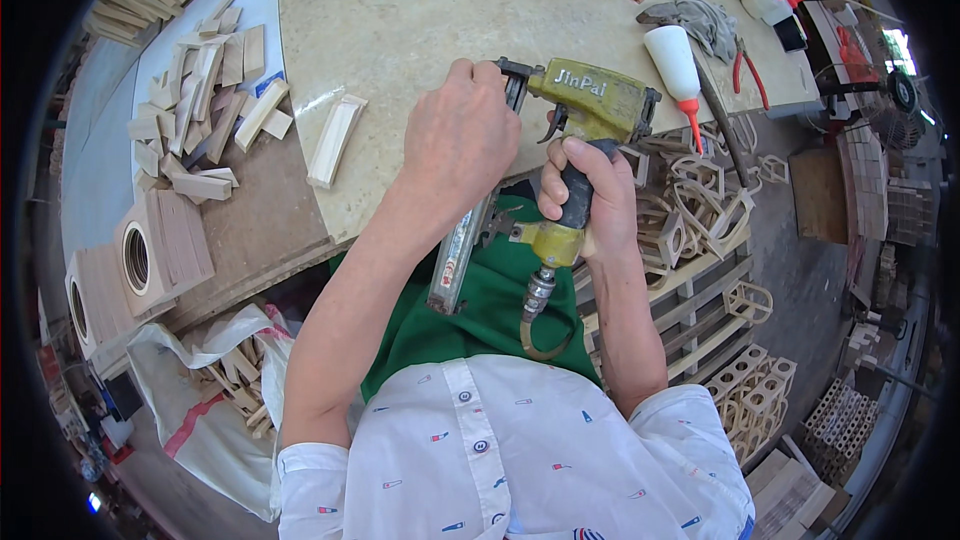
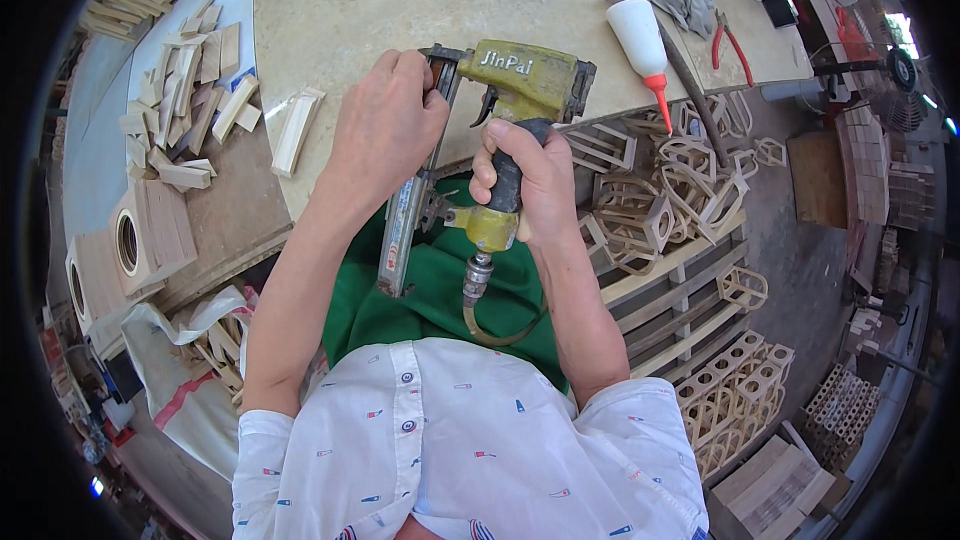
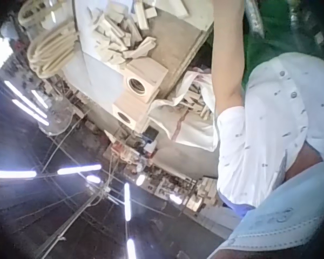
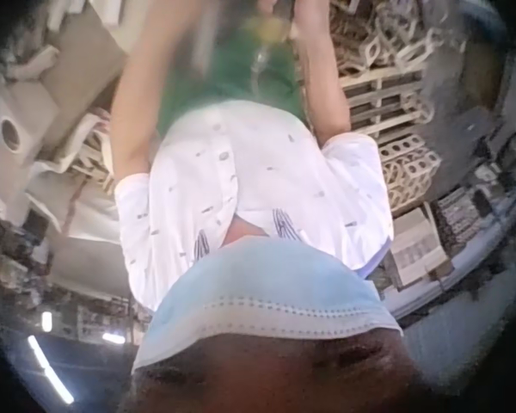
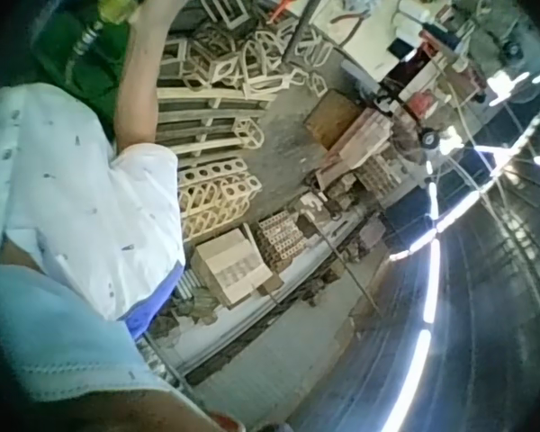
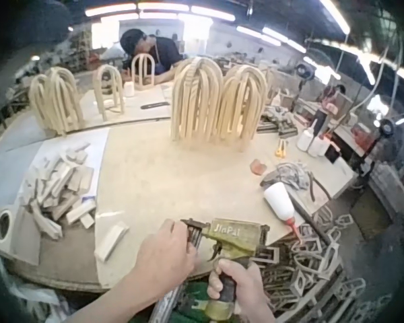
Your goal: The person assembles a wooden frame structure by applying glue to joints and securing them with a pneumatic nail gun. They handle small wooden pieces, align them, and fasten them together to form a box-like shape.
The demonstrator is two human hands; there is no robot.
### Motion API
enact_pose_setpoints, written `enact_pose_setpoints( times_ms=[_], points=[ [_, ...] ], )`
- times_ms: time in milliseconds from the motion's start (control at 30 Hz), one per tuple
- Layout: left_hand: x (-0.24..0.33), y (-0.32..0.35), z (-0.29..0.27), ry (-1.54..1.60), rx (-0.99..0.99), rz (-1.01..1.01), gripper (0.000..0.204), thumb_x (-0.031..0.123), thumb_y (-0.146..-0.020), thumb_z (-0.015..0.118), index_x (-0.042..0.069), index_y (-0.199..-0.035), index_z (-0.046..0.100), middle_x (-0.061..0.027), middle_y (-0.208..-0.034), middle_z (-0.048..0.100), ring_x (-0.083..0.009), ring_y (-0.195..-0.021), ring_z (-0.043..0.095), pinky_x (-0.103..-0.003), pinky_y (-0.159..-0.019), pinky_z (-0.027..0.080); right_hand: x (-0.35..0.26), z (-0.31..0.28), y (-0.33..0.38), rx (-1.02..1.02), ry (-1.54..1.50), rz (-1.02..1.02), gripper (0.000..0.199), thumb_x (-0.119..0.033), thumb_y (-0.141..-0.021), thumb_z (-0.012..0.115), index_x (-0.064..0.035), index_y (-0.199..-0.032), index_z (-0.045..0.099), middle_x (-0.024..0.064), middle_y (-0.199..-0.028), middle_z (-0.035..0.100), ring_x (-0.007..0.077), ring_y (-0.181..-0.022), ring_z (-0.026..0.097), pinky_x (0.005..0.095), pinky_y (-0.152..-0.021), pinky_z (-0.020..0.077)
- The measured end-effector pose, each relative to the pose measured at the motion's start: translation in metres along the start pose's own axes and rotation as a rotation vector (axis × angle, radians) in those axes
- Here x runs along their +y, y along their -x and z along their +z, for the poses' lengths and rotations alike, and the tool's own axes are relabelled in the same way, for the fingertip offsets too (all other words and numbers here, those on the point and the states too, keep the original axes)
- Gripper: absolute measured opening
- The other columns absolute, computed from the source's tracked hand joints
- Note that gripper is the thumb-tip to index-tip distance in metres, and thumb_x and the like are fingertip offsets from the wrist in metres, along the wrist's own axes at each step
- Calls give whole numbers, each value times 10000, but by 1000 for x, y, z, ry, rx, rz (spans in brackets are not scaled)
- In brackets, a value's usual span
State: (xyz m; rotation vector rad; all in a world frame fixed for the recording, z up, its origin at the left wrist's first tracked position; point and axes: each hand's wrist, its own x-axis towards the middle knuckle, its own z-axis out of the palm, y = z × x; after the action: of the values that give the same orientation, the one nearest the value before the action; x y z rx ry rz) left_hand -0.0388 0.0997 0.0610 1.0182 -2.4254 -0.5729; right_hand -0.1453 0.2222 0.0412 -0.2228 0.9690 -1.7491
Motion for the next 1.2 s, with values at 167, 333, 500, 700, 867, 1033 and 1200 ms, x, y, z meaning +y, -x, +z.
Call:
enact_pose_setpoints(
  times_ms=[167, 333, 500, 700, 867, 1033, 1200],
  points=[
    [-1, 10, 7, 116, 127, 34, 197, 77, -835, 600, 28, -1020, 648, -130, -966, 629, -318, -774, 639, -404, -664, 507, -2, 0, -2, 23, -39, -13, 135, -107, -881, 616, -7, -854, 530, 56, -715, 520, 135, -542, 529, 281, -428, 445],
    [2, 13, 15, 143, 168, 19, 228, 75, -852, 599, 39, -1070, 656, -116, -993, 628, -295, -785, 647, -381, -676, 511, -4, -1, -2, 25, -33, -33, 131, -104, -882, 612, -7, -853, 529, 56, -716, 522, 135, -540, 527, 280, -428, 444],
    [2, 8, 15, 153, 175, 68, 254, 63, -850, 591, 36, -1098, 640, -130, -1038, 611, -290, -783, 648, -387, -675, 511, -7, -3, 0, 16, -27, -39, 129, -105, -883, 610, -11, -848, 529, 55, -718, 521, 133, -540, 525, 279, -430, 443],
    [1, 7, 10, 65, 140, 164, 273, 71, -854, 591, 45, -1122, 629, -127, -1069, 582, -291, -759, 642, -392, -647, 511, -9, -6, 0, 8, -74, -37, 122, -105, -887, 603, -17, -847, 528, 54, -716, 516, 134, -547, 525, 278, -431, 439],
    [-4, 5, 10, 23, 125, 229, 258, 79, -855, 594, 49, -1109, 626, -123, -1043, 575, -289, -742, 632, -399, -624, 506, -8, -10, -1, -15, -118, -20, 117, -103, -890, 599, -20, -854, 524, 50, -714, 509, 134, -547, 524, 276, -431, 438],
    [-3, 3, 9, 66, 79, 204, 255, 72, -854, 593, 53, -1107, 613, -130, -1016, 569, -300, -746, 622, -404, -631, 501, -7, -9, -2, -11, -120, -15, 120, -106, -894, 595, -21, -858, 518, 48, -713, 504, 132, -555, 522, 274, -435, 440],
    [-5, 5, 12, 143, 78, 204, 261, 57, -859, 587, 55, -1119, 604, -135, -1005, 574, -306, -747, 616, -397, -639, 493, -8, -11, -3, -1, -130, -31, 126, -111, -895, 594, -19, -853, 519, 50, -707, 505, 131, -552, 522, 274, -432, 439]
  ],
)
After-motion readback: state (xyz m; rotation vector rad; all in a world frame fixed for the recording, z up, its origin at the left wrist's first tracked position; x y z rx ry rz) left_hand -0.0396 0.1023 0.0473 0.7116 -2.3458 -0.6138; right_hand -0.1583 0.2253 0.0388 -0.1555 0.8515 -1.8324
